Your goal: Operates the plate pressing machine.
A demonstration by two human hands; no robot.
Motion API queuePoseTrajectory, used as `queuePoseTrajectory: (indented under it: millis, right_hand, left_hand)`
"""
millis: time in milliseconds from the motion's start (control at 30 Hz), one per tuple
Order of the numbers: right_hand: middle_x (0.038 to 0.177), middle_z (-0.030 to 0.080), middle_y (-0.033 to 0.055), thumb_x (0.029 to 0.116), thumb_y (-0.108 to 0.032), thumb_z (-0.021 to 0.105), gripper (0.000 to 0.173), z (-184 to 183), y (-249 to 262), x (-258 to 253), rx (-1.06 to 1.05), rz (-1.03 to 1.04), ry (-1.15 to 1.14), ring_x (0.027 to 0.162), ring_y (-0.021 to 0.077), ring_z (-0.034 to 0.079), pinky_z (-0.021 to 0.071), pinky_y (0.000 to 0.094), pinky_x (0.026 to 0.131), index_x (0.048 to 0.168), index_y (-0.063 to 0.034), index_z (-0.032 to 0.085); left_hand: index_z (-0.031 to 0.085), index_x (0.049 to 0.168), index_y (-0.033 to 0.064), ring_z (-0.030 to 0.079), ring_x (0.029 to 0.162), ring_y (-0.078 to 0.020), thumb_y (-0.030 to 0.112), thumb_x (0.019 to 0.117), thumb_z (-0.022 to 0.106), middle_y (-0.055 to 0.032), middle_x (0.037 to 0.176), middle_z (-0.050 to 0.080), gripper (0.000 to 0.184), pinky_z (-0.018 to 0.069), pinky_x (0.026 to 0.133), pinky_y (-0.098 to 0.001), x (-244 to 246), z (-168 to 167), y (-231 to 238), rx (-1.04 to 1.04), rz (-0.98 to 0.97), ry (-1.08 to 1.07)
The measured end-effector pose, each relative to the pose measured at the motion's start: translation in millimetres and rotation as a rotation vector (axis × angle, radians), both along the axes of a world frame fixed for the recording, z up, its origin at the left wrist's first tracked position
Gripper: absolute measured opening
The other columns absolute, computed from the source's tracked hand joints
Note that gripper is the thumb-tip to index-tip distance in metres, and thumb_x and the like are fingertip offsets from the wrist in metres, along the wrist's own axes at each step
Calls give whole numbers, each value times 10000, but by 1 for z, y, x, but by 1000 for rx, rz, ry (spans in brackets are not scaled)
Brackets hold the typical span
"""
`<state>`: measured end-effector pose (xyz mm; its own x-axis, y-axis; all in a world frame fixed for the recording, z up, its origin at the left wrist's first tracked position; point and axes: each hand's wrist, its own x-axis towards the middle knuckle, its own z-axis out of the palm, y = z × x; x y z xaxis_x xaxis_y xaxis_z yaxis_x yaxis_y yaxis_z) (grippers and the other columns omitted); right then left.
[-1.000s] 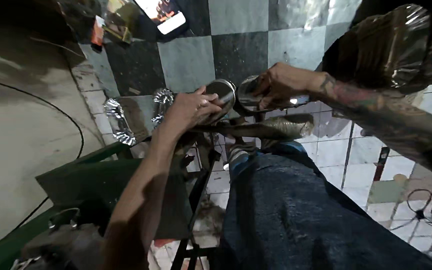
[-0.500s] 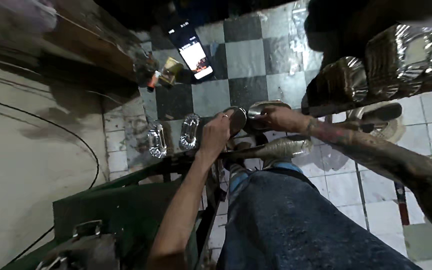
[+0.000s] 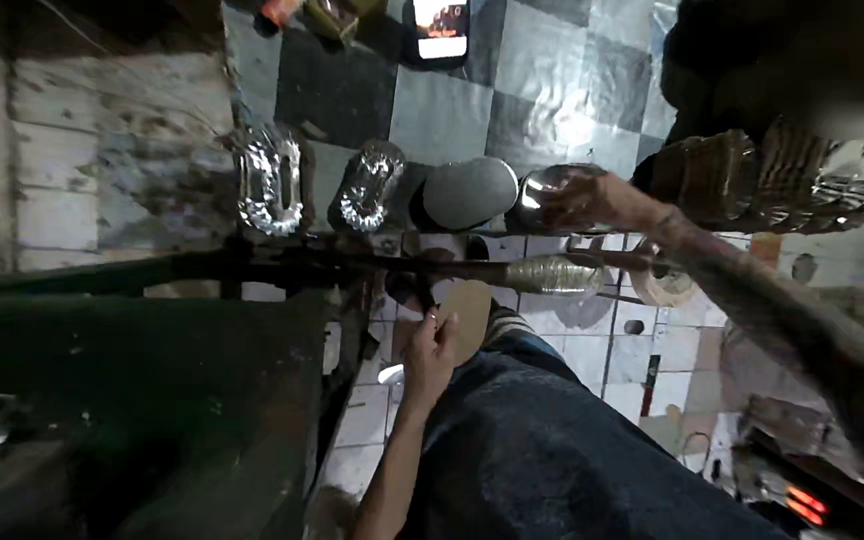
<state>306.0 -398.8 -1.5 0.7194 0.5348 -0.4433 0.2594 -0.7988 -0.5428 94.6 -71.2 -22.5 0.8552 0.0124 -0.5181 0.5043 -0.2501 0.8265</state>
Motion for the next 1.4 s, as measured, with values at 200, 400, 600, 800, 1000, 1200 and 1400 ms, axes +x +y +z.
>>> queuePoseTrajectory:
  millis: [200,400,600,800,1000,1200,1400]
  right_hand:
    - [1331,677,206,915,-75,720,290,-11,8,-27,63,7,-206,1272,419,609,440,553,1129,1193,-2,751]
    - [1016,739,152,953,-86,621,237,83,113,-128,407,-443,-678,881,238,729,625,404,773,1152,-4,721]
    - [1176,716,153,965,-117,615,600,71,113,-157,690,-598,-254,994,150,718,612,353,890,1522,1,426]
    - [1078,725,48,1010,-136,592,338,83,88,-185,810,-750,156,947,14,693,589,215,864,1292,49,590]
    - [998,756,123,1017,-199,583,349,52,91,-168,722,-679,-216,896,137,739,621,347,802,1275,32,630]
    - [1043,701,2,1032,-146,527,293,49,53,-144,1007,-814,179,929,3,678,589,227,859,1278,9,568]
    - [965,744,-65,922,-26,601,267,60,30,-132,1199,-698,836,823,10,694,600,218,745,1169,-111,660]
  left_hand:
    - [581,1335,-78,673,1088,-123,196,1069,532,-180,1192,693,385,545,968,-310,1,14,-4,-56,96,-48]
    - [354,1509,-76,562,1288,-137,119,1084,410,-212,1435,531,471,479,1084,-302,38,50,-29,-95,433,-216]
    - [522,1344,-144,674,931,-130,168,1092,443,-224,1057,686,409,554,859,-282,42,73,-34,310,182,-452]
    - [666,1236,-62,709,760,-131,123,1062,501,-139,922,746,303,581,703,-281,38,78,-35,350,-192,-618]
    - [518,1343,-141,677,997,-124,160,1079,476,-198,1098,688,402,552,909,-304,18,82,-85,257,178,-209]
    - [498,1341,40,720,994,-67,69,1075,391,45,1105,730,288,620,894,-314,19,104,-72,-307,330,-38]
    - [706,1236,161,731,995,-91,311,985,671,27,1083,767,295,612,908,-341,19,81,-102,-684,259,-18]
